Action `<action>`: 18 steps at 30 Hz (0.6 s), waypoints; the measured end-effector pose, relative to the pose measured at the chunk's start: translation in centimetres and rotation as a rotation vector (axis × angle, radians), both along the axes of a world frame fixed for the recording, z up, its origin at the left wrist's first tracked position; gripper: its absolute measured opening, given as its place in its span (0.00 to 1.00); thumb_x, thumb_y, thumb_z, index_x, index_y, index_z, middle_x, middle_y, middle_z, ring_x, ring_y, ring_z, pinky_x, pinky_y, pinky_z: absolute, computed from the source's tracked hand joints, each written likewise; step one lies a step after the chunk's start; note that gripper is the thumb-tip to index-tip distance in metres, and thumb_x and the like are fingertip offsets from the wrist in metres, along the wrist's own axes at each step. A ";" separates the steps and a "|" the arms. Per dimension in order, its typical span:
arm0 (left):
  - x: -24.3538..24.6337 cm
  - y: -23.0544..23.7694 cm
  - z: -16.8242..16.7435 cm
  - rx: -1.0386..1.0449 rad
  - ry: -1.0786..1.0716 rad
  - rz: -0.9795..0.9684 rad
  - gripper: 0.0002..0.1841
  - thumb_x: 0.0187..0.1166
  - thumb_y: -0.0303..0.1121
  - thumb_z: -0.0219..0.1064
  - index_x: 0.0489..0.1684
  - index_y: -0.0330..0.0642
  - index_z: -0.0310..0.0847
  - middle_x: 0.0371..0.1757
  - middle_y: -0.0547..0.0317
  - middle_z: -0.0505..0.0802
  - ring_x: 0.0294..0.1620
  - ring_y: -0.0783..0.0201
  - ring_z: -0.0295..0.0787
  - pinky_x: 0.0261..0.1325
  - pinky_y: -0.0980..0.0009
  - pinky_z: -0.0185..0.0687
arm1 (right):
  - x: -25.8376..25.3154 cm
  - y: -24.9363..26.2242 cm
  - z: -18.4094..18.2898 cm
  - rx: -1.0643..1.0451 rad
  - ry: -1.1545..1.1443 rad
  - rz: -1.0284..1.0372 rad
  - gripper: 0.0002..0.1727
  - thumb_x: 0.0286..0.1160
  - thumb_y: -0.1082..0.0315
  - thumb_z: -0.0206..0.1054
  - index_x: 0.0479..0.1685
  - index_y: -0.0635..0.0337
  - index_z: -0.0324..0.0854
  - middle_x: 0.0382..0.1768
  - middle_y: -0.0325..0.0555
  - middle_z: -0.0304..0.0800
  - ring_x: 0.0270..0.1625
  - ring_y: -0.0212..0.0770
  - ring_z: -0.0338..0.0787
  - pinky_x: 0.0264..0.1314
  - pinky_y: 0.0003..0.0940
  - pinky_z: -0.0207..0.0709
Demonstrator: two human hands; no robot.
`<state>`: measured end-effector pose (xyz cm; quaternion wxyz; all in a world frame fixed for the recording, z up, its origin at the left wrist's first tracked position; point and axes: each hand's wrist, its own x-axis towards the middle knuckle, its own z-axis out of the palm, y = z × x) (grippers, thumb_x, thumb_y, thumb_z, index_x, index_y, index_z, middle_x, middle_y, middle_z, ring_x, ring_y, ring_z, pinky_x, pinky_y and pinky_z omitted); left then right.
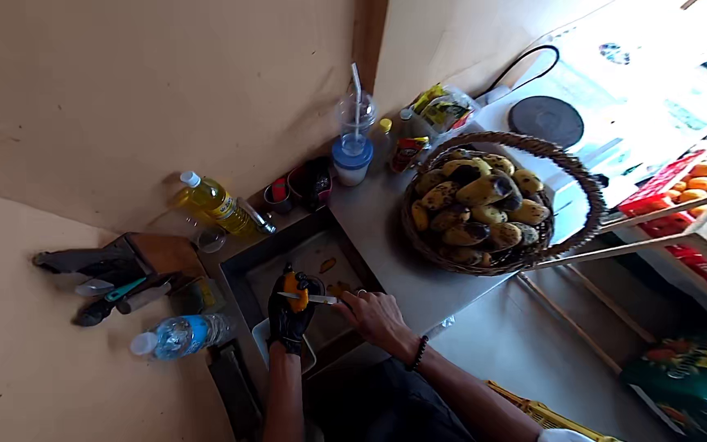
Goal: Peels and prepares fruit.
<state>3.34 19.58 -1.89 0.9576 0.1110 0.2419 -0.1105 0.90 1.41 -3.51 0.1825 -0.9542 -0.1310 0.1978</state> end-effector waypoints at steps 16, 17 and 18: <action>-9.3 8.9 -6.8 0.441 0.077 0.408 0.22 0.93 0.51 0.37 0.70 0.53 0.71 0.43 0.56 0.89 0.40 0.61 0.91 0.39 0.67 0.90 | -0.7 10.2 -0.7 -0.020 0.434 0.272 0.36 0.92 0.37 0.36 0.56 0.54 0.85 0.44 0.57 0.93 0.55 0.62 0.92 0.51 0.64 0.79; -10.0 8.8 -6.8 0.484 0.118 0.414 0.22 0.93 0.53 0.38 0.68 0.54 0.72 0.43 0.57 0.89 0.40 0.61 0.91 0.40 0.66 0.90 | -0.9 10.3 -1.3 -0.011 0.450 0.291 0.36 0.92 0.37 0.36 0.56 0.54 0.85 0.44 0.58 0.93 0.55 0.62 0.92 0.52 0.64 0.79; -10.3 8.0 -5.6 0.528 0.244 0.425 0.21 0.94 0.53 0.38 0.64 0.55 0.73 0.40 0.59 0.89 0.37 0.61 0.90 0.40 0.65 0.90 | -1.5 9.9 -2.1 0.002 0.479 0.308 0.37 0.92 0.37 0.37 0.55 0.55 0.85 0.45 0.58 0.93 0.56 0.63 0.91 0.53 0.65 0.78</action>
